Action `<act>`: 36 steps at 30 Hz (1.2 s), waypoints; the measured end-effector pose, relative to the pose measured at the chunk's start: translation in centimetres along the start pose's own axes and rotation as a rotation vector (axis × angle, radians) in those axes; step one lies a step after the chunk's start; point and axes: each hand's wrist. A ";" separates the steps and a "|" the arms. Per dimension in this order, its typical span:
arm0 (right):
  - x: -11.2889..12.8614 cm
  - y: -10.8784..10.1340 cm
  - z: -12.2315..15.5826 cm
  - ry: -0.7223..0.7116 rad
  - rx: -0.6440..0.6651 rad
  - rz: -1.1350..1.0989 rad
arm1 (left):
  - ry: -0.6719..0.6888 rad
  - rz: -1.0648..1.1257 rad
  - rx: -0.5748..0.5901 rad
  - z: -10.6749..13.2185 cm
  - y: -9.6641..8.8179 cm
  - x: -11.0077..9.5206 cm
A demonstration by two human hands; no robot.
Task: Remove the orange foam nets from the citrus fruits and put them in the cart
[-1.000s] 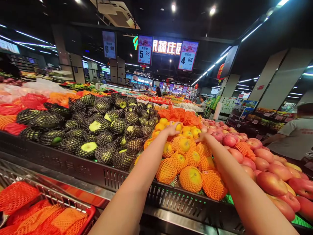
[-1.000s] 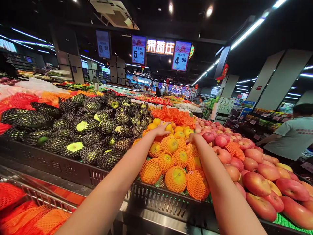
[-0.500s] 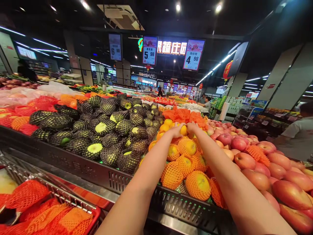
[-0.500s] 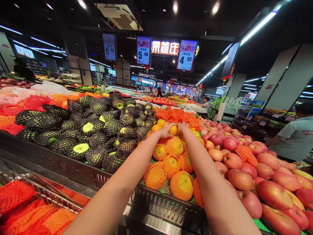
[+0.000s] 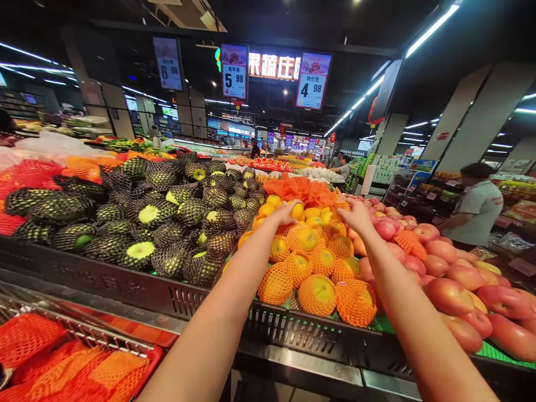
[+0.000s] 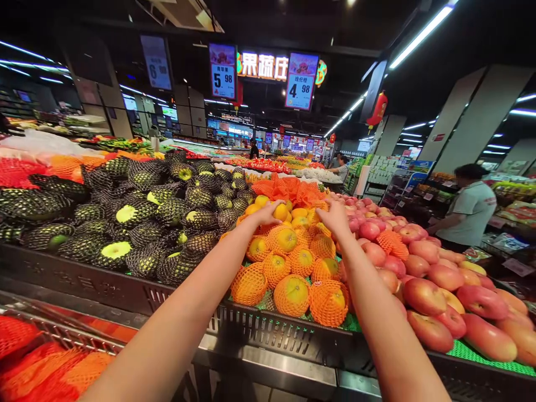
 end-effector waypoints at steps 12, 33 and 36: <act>-4.8 1.0 4.3 0.015 -0.215 0.020 | 0.240 0.034 -0.222 1.1 -2.5 -5.9; -3.5 0.9 4.5 -0.092 -0.277 -0.584 | 0.207 0.665 -0.267 4.2 2.4 -9.9; -2.0 0.7 5.0 -0.059 -0.106 -0.823 | 0.183 0.812 -0.346 4.2 2.4 -10.2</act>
Point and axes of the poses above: each hand's wrist, its own z-axis away from the middle knuckle, its own y-axis out of the palm, x = y × z, and after that the axes turned 5 degrees about -x, right-handed
